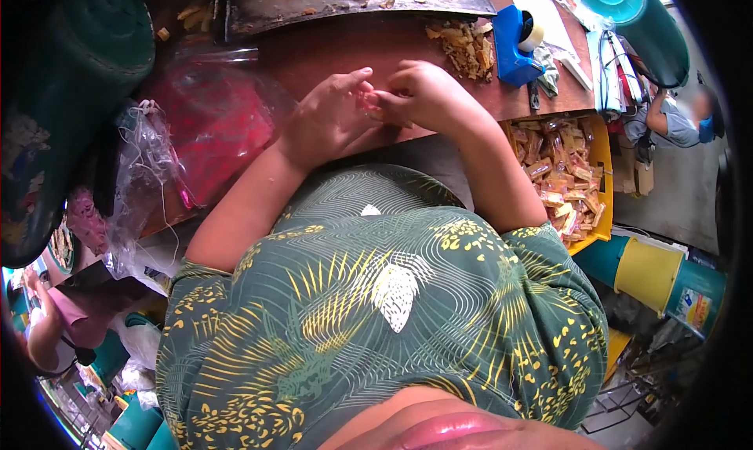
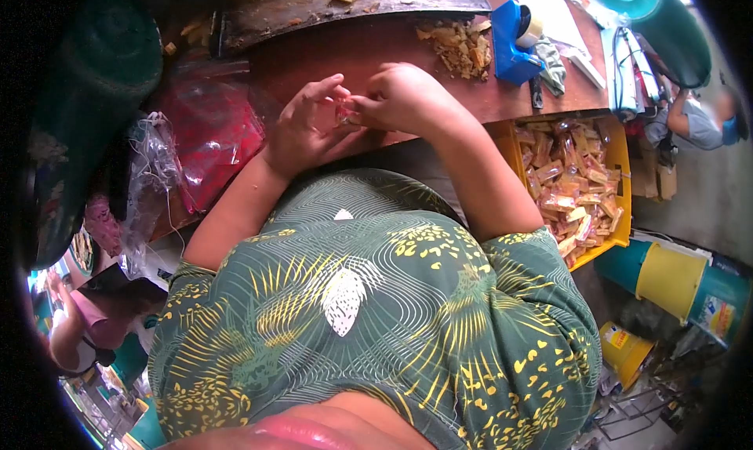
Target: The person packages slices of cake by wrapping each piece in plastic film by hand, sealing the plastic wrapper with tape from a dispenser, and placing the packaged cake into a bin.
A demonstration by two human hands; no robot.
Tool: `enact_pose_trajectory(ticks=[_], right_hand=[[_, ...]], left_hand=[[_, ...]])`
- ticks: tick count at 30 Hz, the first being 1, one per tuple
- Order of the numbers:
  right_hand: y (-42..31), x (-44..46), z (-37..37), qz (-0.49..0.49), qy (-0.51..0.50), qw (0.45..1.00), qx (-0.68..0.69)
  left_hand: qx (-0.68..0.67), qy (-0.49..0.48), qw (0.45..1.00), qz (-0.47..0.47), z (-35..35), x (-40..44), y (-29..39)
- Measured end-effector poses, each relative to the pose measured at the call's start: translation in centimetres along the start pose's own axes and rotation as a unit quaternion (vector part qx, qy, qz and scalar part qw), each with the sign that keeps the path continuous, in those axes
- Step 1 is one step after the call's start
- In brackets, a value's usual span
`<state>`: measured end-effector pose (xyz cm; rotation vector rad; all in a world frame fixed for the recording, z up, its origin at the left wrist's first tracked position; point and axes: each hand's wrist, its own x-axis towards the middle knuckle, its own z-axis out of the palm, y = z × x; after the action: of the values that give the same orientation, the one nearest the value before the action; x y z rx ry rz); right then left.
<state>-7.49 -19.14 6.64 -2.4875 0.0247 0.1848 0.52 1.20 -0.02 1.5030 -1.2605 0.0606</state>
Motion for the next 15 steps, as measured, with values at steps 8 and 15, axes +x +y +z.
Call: enact_pose_trajectory(ticks=[8, 15], right_hand=[[5.6, -4.7, 1.9, -0.019, 0.228, 0.970, 0.087], [2.6, -4.1, 3.4, -0.111, 0.056, 0.990, -0.073]], left_hand=[[0.064, -0.027, 0.996, 0.050, -0.1, 0.6, -0.6], [0.082, -0.038, 0.996, 0.012, -0.7, 0.7, 0.0]])
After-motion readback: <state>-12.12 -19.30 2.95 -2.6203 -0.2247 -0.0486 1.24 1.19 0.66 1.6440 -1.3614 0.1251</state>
